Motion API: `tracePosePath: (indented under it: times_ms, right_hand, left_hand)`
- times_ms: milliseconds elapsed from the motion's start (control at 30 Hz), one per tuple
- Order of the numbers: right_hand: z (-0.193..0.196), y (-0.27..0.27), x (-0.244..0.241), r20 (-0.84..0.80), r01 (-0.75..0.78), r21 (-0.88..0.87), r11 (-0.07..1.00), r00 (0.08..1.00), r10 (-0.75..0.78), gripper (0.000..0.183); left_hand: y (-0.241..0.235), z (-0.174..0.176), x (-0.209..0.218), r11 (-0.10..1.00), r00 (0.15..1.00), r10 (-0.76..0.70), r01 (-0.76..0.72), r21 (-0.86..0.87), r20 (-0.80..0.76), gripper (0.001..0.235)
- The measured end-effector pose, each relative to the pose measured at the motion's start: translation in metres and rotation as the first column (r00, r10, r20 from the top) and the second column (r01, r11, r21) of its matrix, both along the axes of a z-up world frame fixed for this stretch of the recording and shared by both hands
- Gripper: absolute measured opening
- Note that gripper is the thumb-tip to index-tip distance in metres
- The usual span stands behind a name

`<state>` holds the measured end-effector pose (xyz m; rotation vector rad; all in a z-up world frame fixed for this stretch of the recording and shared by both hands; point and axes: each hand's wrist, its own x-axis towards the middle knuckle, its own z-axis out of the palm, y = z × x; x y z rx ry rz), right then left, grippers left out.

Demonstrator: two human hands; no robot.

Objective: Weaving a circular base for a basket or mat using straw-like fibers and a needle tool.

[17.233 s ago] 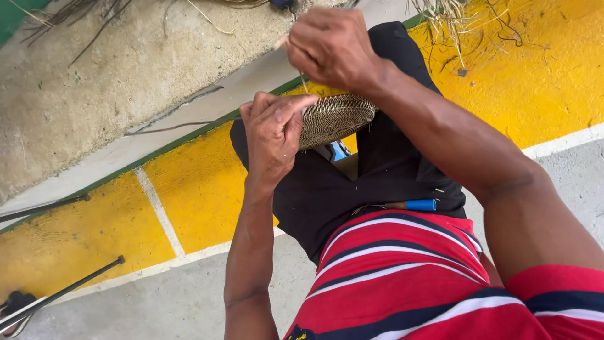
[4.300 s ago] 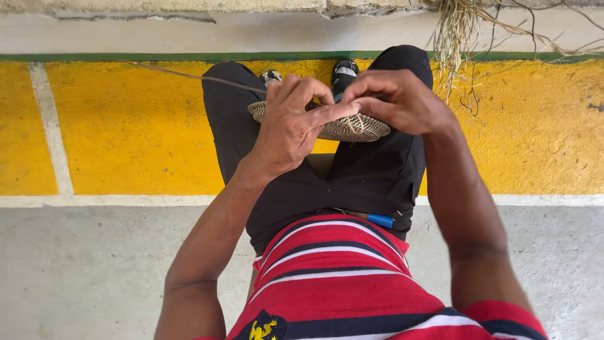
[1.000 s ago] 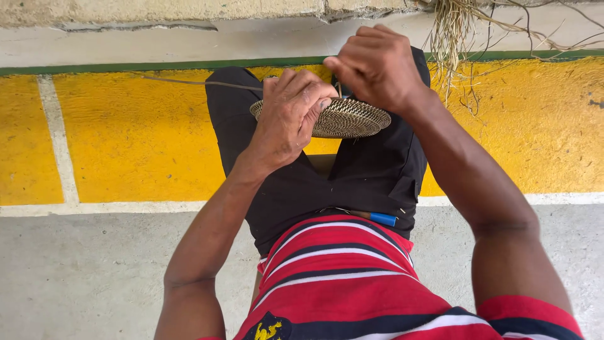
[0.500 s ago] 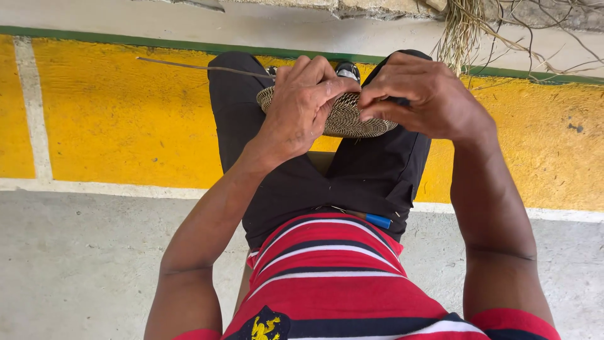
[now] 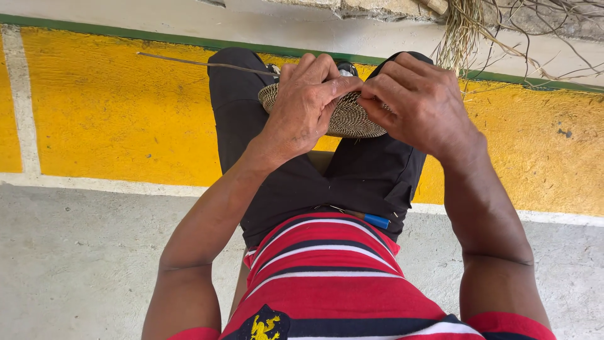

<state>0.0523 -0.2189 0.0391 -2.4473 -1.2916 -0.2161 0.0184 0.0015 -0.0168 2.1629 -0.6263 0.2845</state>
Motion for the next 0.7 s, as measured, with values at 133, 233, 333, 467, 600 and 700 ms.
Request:
tracePosePath:
  times_ms: [133,233,333,467,600,700]
  right_hand:
    - [0.002,0.011,-0.004,-0.086,0.063,-0.005,0.998,0.994,-0.063,0.023]
    - [-0.012,-0.003,0.017,-0.374,0.110,0.092,0.990,0.925,-0.068,0.026]
    - [-0.016,-0.009,0.030,-0.482,0.056,0.162,0.985,0.876,0.030,0.023]
    - [-0.011,-0.005,0.035,-0.346,-0.164,0.108,0.981,0.918,0.192,0.022]
    - [-0.031,-0.005,0.044,-0.365,-0.145,0.096,0.985,0.915,0.170,0.016]
    - [-0.042,-0.010,0.048,-0.410,-0.023,0.068,0.997,0.911,0.048,0.013]
  left_hand:
    - [0.002,-0.005,-0.001,1.000,1.000,-0.010,0.010,-0.009,-0.007,0.041]
    - [0.005,-0.004,-0.002,0.999,0.999,-0.032,0.032,-0.014,-0.011,0.040]
    - [0.009,0.003,-0.008,0.999,0.998,-0.054,0.054,-0.007,0.014,0.038]
    - [0.008,0.008,-0.013,1.000,0.997,-0.028,0.029,-0.003,0.066,0.035]
    - [0.008,0.010,-0.013,1.000,0.997,-0.012,0.010,0.028,0.075,0.033]
    - [0.006,0.011,-0.010,1.000,0.999,-0.003,0.001,0.031,0.051,0.028]
